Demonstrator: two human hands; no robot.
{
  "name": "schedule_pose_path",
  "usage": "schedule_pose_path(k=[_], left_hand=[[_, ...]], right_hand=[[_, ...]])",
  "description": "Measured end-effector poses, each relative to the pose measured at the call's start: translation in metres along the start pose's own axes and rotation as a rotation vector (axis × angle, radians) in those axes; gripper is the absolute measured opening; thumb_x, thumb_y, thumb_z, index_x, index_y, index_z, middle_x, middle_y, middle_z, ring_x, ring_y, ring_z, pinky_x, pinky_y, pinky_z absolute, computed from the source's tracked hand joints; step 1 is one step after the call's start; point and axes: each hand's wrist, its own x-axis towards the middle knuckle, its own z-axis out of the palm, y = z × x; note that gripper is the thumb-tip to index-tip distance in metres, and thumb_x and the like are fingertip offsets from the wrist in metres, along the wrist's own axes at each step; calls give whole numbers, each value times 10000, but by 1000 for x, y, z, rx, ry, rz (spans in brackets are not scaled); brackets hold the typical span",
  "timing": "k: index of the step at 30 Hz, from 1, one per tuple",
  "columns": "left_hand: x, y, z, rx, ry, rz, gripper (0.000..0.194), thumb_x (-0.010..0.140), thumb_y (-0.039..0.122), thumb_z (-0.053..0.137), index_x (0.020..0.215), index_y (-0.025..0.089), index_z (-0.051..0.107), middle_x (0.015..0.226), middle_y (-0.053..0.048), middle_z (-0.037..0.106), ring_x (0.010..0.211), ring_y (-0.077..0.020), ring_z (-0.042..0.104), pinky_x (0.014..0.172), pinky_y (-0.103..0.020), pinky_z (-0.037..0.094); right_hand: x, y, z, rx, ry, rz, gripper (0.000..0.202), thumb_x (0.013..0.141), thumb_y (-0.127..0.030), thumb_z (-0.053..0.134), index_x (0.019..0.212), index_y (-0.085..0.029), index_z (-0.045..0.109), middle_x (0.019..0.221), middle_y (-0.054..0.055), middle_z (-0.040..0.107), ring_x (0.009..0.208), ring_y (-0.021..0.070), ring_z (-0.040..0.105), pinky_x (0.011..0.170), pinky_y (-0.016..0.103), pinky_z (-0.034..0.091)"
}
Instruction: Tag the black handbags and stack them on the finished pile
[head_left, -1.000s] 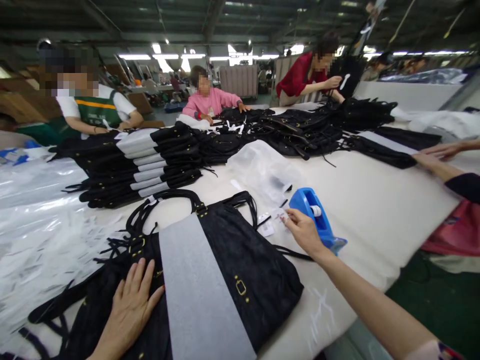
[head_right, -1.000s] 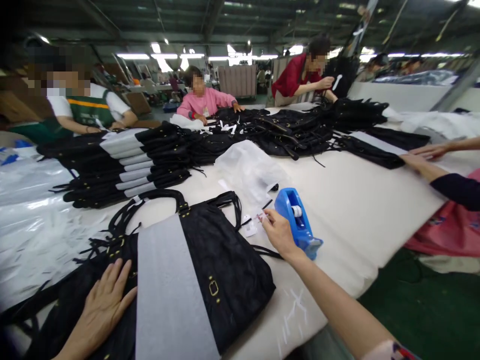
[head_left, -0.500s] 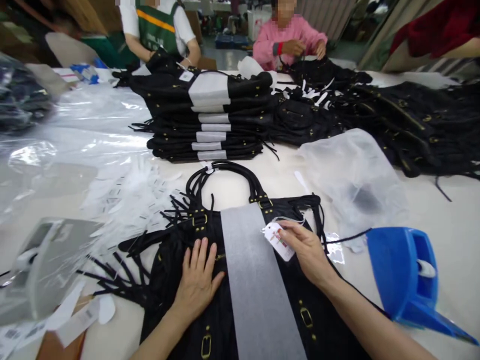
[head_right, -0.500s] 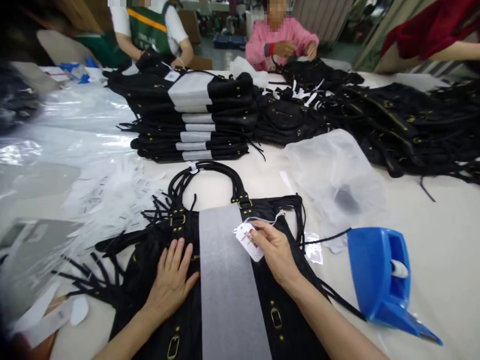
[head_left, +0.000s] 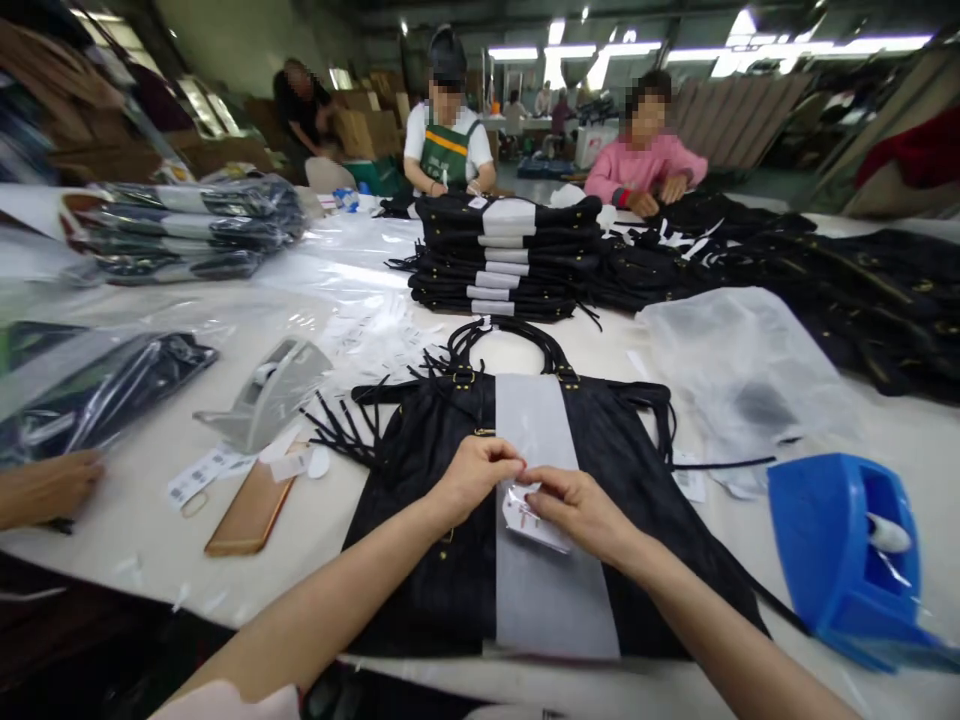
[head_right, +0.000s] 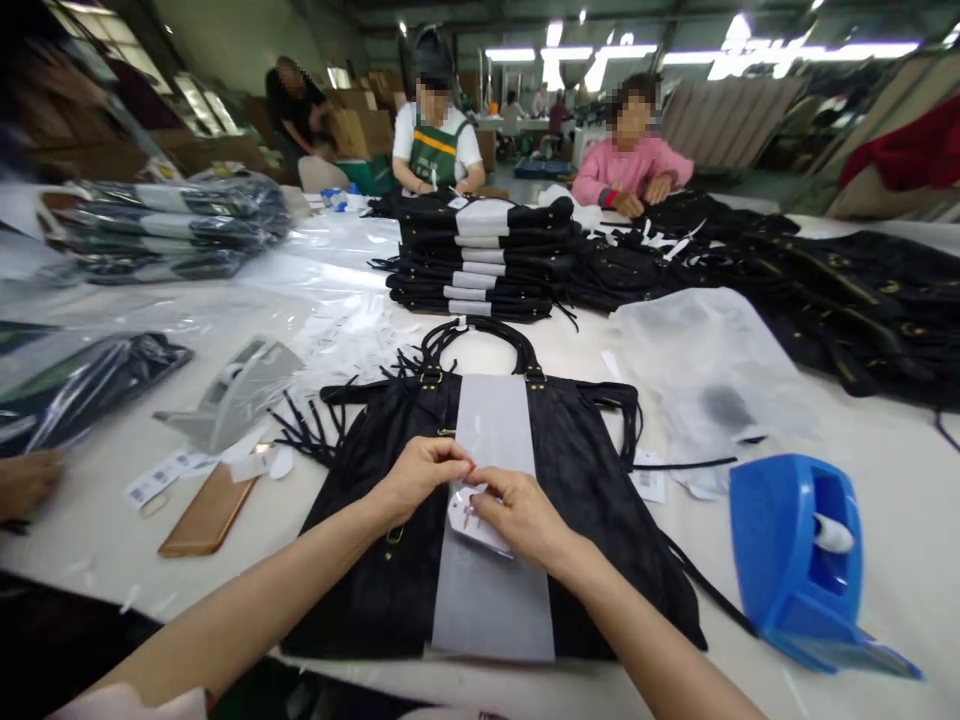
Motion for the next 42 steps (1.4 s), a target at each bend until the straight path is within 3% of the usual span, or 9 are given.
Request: schedule_pose_path(k=[7,11,16,20,23,26,32,37,42], left_hand=[[-61,5,12,-388,206,-112,214,544,268,695,630,115,572,598,-28,606,499,-77,477,471,-200,308],[-81,15,10,-431,270,-81,217,533,240,691,654,122,555,578,-16,599,474,-70,474,459,-190,290],[-93,24,9,-248,256,45,145,581,228,653,629,114,578,582,-18,596,501,-69,472,476,-193,292],[-87,30,2,-161,271,145,100,591,212,638,591,122,594,594,3,579,572,-82,491,554,-204,353],[-70,27,-15,-124,275,131,91,596,214,631,596,127,605,599,5,583,589,-90,501,579,-210,369],[-35,15,-44,-42,177,58,109,565,163,635,667,122,634,642,-10,609,586,-96,511,564,-211,375],[73,-7,-98,135,420,-82,241,573,30,509,761,109,638,653,-35,607,558,-103,519,535,-211,384],[130,-15,-108,106,437,-193,145,525,-13,529,568,111,589,430,1,477,466,-98,478,484,-212,330],[132,-20,-115,9,407,-260,113,534,4,515,573,102,554,417,36,442,353,-54,372,401,-202,240]], right_hand=[[-55,-4,21,145,-66,26,238,710,-303,533,848,-145,644,576,-17,558,467,76,415,447,184,304],[-72,-12,19,10,-160,-8,214,728,-302,515,789,-152,655,580,-4,586,487,97,472,452,196,332],[-58,-30,29,-65,49,-211,358,679,-285,579,1022,-183,590,1006,72,632,923,194,568,747,302,442],[-29,-41,47,381,38,-128,379,698,-380,585,995,-150,541,773,37,633,707,144,584,647,274,452],[-4,-40,50,528,92,-16,337,692,-469,577,764,-141,544,552,-26,525,501,94,500,513,232,412],[24,-37,43,539,167,27,341,660,-485,593,682,-154,514,456,-65,427,395,67,396,406,206,328],[84,-22,25,383,299,73,286,664,-449,567,651,-171,498,409,-79,380,361,66,328,369,198,254],[123,-9,8,-99,400,20,271,758,-414,466,663,-177,556,493,-25,482,467,115,449,455,225,319],[158,-19,4,-622,433,40,254,828,-322,423,743,-183,617,719,50,639,700,177,571,623,261,366]])
